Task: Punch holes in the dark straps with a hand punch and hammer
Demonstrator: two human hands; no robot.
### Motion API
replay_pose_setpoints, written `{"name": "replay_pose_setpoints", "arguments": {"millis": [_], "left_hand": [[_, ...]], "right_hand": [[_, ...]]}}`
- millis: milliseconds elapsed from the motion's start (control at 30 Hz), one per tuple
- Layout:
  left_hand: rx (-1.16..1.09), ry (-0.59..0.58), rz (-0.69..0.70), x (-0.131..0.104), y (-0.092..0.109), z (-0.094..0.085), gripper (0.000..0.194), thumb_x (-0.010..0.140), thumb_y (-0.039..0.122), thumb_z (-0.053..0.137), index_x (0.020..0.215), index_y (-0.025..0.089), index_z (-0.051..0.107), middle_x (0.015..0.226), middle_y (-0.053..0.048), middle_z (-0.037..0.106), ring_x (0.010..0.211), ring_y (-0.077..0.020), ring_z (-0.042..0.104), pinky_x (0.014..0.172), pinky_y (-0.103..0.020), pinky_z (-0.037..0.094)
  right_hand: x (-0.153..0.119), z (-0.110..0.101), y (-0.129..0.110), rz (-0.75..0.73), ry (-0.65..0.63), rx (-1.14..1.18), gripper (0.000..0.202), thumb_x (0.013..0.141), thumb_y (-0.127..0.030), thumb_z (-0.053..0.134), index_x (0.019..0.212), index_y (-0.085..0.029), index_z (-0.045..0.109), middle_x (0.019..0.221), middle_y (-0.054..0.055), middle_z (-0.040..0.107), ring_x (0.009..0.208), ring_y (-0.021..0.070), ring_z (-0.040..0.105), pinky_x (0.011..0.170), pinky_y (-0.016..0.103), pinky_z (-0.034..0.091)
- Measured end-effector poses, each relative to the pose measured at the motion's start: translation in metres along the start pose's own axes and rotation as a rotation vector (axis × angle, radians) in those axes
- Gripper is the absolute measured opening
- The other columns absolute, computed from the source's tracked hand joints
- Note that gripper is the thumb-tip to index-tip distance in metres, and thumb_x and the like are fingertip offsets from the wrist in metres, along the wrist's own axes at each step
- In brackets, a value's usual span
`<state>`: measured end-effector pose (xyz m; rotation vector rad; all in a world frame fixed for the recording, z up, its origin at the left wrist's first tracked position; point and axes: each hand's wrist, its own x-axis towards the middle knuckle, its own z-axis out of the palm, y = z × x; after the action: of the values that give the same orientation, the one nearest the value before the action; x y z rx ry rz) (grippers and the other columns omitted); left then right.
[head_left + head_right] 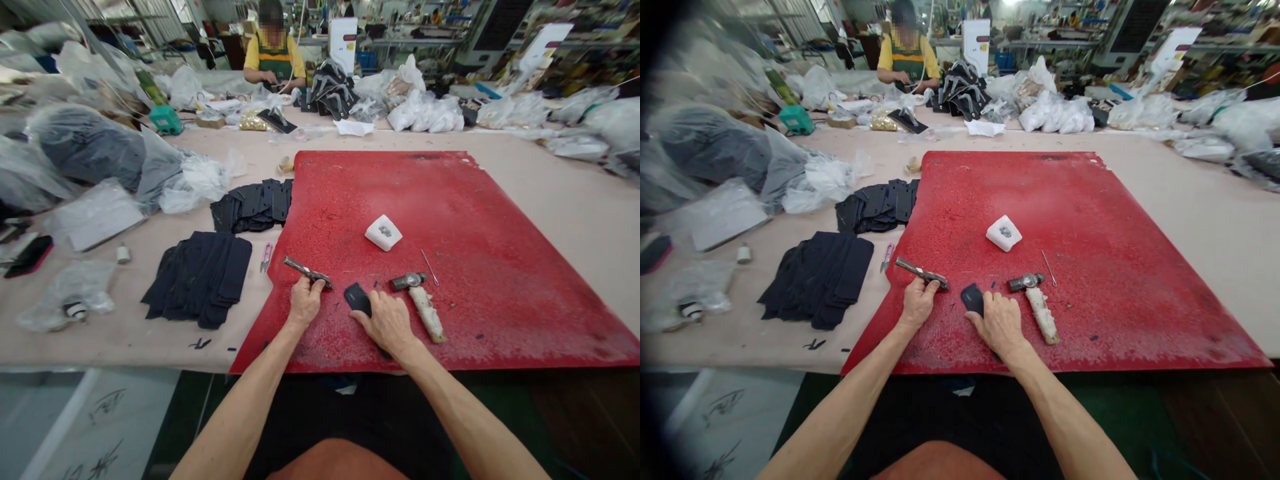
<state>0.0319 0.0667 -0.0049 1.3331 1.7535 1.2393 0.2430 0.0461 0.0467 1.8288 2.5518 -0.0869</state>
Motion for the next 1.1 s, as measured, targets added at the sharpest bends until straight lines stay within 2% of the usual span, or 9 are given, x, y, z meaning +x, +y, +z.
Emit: {"name": "replay_pose_setpoints", "arguments": {"millis": [200,367,500,600,767,833,967,1033,1100], "left_hand": [[-0.057,-0.029,0.007,0.001,-0.005,0.002,0.018,0.085,0.03,0.057,0.089,0.017,0.069,0.086,-0.006,0.074,0.08,-0.019,0.069,0.08,-0.03,0.053],[-0.056,-0.027,0.014,0.0,-0.003,0.001,0.017,0.085,0.029,0.057,0.09,0.017,0.069,0.087,-0.006,0.074,0.081,-0.0198,0.069,0.081,-0.031,0.053],[-0.053,-0.023,0.007,-0.001,-0.001,0.001,0.017,0.085,0.029,0.057,0.089,0.018,0.069,0.085,-0.006,0.074,0.08,-0.0196,0.069,0.08,-0.031,0.053],[-0.034,-0.016,0.009,-0.001,0.0,0.0,0.016,0.085,0.029,0.057,0.086,0.018,0.069,0.083,-0.005,0.074,0.078,-0.0192,0.069,0.077,-0.03,0.052],[-0.011,-0.011,0.017,0.0,0.002,-0.001,0.017,0.085,0.029,0.056,0.087,0.017,0.068,0.083,-0.005,0.074,0.078,-0.0195,0.069,0.078,-0.03,0.052],[-0.008,-0.012,0.012,0.0,0.003,-0.002,0.016,0.085,0.029,0.057,0.086,0.017,0.068,0.083,-0.006,0.074,0.077,-0.0199,0.069,0.077,-0.03,0.053],[-0.014,-0.021,0.015,0.0,0.003,-0.003,0.015,0.084,0.027,0.057,0.087,0.017,0.068,0.083,-0.006,0.074,0.078,-0.0206,0.07,0.076,-0.031,0.053],[-0.018,-0.022,0.016,0.0,0.002,-0.002,0.015,0.083,0.027,0.057,0.087,0.017,0.068,0.083,-0.006,0.074,0.078,-0.0208,0.07,0.076,-0.031,0.053],[-0.027,-0.022,0.016,0.001,0.0,-0.001,0.015,0.083,0.028,0.058,0.087,0.017,0.067,0.083,-0.006,0.074,0.079,-0.0207,0.07,0.076,-0.031,0.053]], "right_hand": [[-0.006,0.006,-0.014,0.213,-0.035,-0.028,0.049,0.093,-0.062,0.038,0.096,-0.016,0.053,0.086,0.011,0.064,0.074,0.0249,0.066,0.066,0.033,0.041],[-0.012,0.002,-0.016,0.167,-0.032,0.015,0.05,0.086,-0.064,0.052,0.101,-0.016,0.055,0.096,0.012,0.06,0.086,0.0273,0.062,0.073,0.036,0.042],[-0.015,-0.006,-0.006,-0.074,-0.101,0.121,0.03,0.084,-0.034,0.061,0.111,-0.02,0.06,0.106,0.01,0.058,0.1,0.0266,0.054,0.085,0.038,0.04],[-0.008,-0.012,0.0,-0.321,-0.136,0.188,0.041,0.078,-0.014,0.058,0.117,-0.027,0.062,0.117,0.008,0.057,0.107,0.0246,0.05,0.099,0.044,0.033],[0.017,-0.007,0.002,-0.679,-0.089,0.167,0.043,0.082,-0.013,0.054,0.12,-0.03,0.063,0.133,0.007,0.054,0.124,0.0274,0.041,0.113,0.056,0.012],[0.026,0.001,0.005,-0.642,0.005,0.147,0.046,0.082,-0.01,0.053,0.124,-0.026,0.061,0.134,0.009,0.053,0.128,0.028,0.039,0.114,0.055,0.013],[0.021,0.017,0.009,-0.229,0.23,0.242,0.046,0.085,-0.007,0.045,0.127,-0.018,0.059,0.133,0.014,0.054,0.124,0.0271,0.044,0.11,0.049,0.027],[0.001,0.021,0.007,-0.107,0.252,0.333,0.041,0.088,-0.014,0.046,0.127,-0.016,0.058,0.133,0.014,0.055,0.122,0.0267,0.047,0.106,0.046,0.033],[-0.026,0.022,0.003,-0.097,0.198,0.37,0.045,0.088,-0.029,0.054,0.131,-0.017,0.054,0.139,0.015,0.051,0.127,0.0298,0.044,0.108,0.05,0.031]]}}
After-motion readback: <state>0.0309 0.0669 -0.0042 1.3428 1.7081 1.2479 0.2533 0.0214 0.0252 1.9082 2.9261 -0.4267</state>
